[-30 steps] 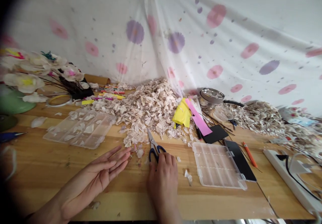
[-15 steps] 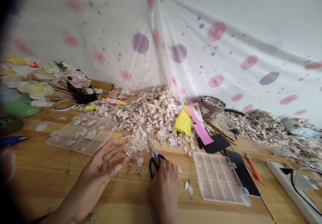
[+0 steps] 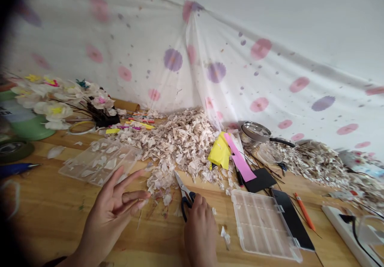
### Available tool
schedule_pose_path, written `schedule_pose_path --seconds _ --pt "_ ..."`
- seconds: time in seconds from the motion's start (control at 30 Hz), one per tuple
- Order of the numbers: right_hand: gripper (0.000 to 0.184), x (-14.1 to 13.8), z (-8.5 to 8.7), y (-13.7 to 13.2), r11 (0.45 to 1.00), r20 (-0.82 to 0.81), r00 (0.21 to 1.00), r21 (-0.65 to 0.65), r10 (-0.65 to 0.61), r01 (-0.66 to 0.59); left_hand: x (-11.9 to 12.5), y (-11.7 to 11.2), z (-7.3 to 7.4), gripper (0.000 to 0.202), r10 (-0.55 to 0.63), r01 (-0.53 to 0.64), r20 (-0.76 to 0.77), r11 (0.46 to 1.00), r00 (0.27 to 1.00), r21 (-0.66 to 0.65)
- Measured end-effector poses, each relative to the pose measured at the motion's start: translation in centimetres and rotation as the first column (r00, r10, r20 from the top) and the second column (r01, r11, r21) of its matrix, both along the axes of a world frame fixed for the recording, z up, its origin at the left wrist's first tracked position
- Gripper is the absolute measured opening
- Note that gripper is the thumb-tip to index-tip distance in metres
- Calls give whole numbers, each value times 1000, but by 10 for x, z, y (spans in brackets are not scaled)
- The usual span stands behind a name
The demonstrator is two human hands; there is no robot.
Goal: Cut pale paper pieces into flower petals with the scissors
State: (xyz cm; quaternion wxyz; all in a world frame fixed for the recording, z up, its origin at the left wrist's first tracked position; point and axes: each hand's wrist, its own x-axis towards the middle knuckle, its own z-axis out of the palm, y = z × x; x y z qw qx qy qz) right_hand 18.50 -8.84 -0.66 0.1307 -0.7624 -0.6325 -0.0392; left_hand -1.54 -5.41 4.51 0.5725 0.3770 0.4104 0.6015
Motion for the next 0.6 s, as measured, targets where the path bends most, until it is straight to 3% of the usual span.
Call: schedule_pose_path --seconds 0.13,0.3,0.6 --pt "30 14 -11 -16 999 -157 988 46 0 7 -2 2 3 86 8 -7 34 1000 999 -22" --pt "49 30 -28 -35 979 -272 959 202 73 -17 -9 7 3 94 -39 45 87 996 995 -71" --pt "40 26 -30 -43 965 -475 871 264 123 8 -12 9 7 94 -78 82 141 996 987 -28"
